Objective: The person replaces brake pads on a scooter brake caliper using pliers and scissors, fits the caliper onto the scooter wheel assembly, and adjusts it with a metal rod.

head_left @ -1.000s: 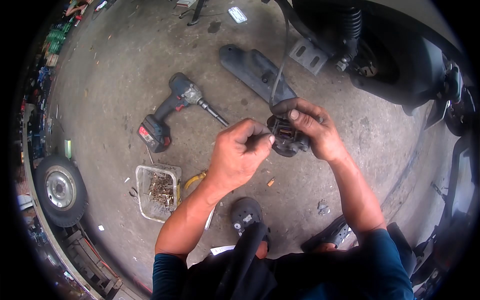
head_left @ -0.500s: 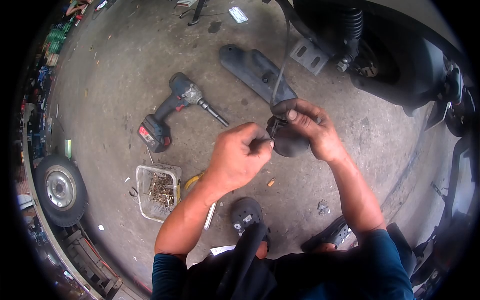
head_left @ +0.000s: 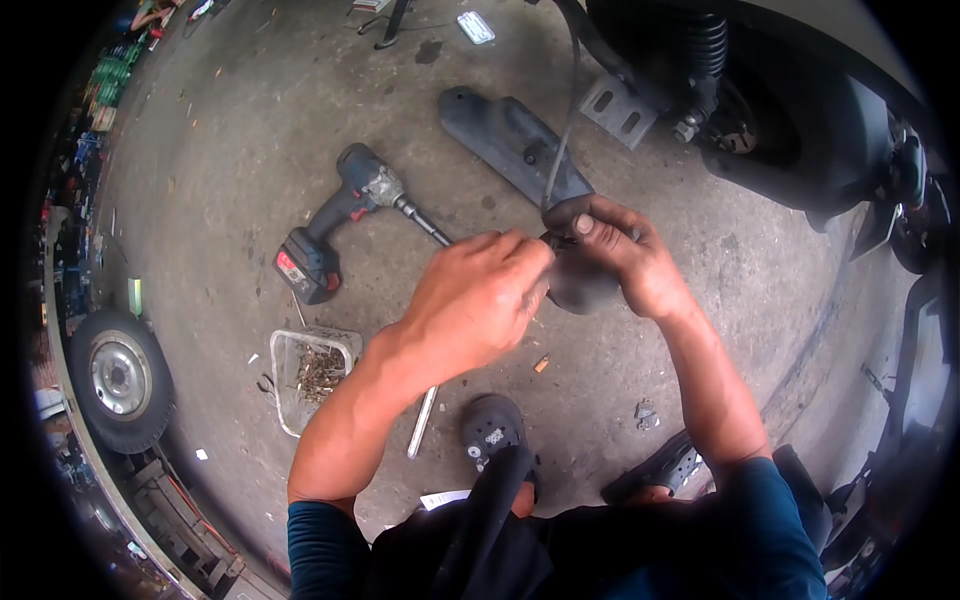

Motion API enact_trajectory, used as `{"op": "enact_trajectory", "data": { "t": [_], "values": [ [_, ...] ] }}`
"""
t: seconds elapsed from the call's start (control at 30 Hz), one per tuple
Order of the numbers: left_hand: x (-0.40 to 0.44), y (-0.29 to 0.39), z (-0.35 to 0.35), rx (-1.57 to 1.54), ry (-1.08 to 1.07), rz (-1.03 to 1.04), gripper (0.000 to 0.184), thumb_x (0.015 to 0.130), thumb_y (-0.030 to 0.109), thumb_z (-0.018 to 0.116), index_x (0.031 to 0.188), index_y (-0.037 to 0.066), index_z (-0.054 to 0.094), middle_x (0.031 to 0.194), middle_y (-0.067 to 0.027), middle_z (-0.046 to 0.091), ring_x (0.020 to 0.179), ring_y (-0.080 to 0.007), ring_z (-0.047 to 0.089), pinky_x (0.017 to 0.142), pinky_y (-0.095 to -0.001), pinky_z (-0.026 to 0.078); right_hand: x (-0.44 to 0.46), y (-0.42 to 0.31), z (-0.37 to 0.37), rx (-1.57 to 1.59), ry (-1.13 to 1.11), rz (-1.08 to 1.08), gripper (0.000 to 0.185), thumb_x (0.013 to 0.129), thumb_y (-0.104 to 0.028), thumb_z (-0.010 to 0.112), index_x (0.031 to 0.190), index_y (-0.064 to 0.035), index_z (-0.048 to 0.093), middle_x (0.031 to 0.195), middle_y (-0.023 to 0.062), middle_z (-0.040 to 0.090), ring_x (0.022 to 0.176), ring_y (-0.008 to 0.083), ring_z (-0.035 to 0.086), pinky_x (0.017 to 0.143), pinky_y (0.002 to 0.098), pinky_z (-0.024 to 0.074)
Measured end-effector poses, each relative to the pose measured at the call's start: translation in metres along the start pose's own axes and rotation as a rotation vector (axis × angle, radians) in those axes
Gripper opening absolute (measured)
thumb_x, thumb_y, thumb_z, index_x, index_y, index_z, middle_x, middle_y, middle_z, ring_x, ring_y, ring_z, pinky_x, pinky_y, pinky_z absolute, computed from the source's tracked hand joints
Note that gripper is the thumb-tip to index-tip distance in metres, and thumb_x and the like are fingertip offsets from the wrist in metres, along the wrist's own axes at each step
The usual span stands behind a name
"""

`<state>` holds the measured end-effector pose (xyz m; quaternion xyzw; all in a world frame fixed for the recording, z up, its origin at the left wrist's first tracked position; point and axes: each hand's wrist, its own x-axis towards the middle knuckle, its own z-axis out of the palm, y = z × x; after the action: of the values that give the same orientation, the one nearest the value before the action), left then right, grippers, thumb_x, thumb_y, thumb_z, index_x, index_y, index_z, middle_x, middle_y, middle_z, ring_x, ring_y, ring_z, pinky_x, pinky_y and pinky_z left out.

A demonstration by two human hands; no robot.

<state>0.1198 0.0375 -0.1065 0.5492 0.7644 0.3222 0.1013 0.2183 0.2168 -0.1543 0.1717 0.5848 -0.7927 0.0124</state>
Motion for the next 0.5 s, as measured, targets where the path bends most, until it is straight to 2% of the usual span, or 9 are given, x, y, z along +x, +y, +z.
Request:
{"op": "enact_trajectory", "data": {
  "t": [0.1,0.2,0.3,0.4,0.5],
  "values": [
    [0.0032,-0.0027,0.0042,-0.060,0.010,-0.063,0.015,0.080,0.006,0.068,0.090,0.003,0.058,0.084,-0.0120,0.063,0.080,-0.0334,0.063,0.069,-0.0427,0.051,0.0021,0.0010,-0.0013,0.021,-0.010,-0.004,0.042,0.095,-0.036,0.061,0.116,0.0009,0.063,0.097,0.0092,0.068,0.089,0.0148,0.064,0.080,0.0271,0.0499],
    [0.0028,-0.0053,0.0059,-0.242,-0.024,-0.181,0.017,0.079,0.006,0.070,0.092,0.003,0.058,0.086,-0.0125,0.064,0.079,-0.0341,0.063,0.067,-0.0427,0.051,0.0045,0.0005,-0.0042,0.075,-0.029,0.033,0.042,0.096,-0.032,0.058,0.116,0.0040,0.061,0.100,0.0124,0.068,0.090,0.0172,0.065,0.082,0.0282,0.0514],
    [0.0008,-0.0060,0.0067,-0.161,0.037,-0.047,0.017,0.078,0.001,0.069,0.093,0.003,0.061,0.075,-0.0133,0.058,0.068,-0.0338,0.058,0.061,-0.0404,0.046,0.0050,-0.0004,-0.0038,0.068,-0.010,0.042,0.042,0.096,-0.032,0.058,0.116,0.0046,0.061,0.100,0.0127,0.068,0.090,0.0179,0.066,0.082,0.0284,0.0516],
    [-0.0005,-0.0048,0.0041,-0.077,0.027,0.081,0.021,0.074,-0.001,0.070,0.093,0.004,0.062,0.076,-0.0118,0.058,0.069,-0.0322,0.058,0.061,-0.0399,0.045,0.0043,-0.0018,-0.0038,0.034,0.018,0.047,0.042,0.096,-0.032,0.058,0.116,0.0048,0.061,0.099,0.0126,0.068,0.089,0.0181,0.066,0.082,0.0285,0.0518],
    [-0.0011,-0.0048,0.0036,0.000,0.010,0.117,0.024,0.072,-0.002,0.071,0.093,0.004,0.062,0.078,-0.0107,0.058,0.071,-0.0309,0.058,0.061,-0.0392,0.045,0.0056,0.0014,-0.0025,0.041,0.036,0.039,0.043,0.095,-0.033,0.058,0.116,0.0047,0.062,0.098,0.0126,0.068,0.088,0.0180,0.066,0.080,0.0285,0.0519]
  ]
}}
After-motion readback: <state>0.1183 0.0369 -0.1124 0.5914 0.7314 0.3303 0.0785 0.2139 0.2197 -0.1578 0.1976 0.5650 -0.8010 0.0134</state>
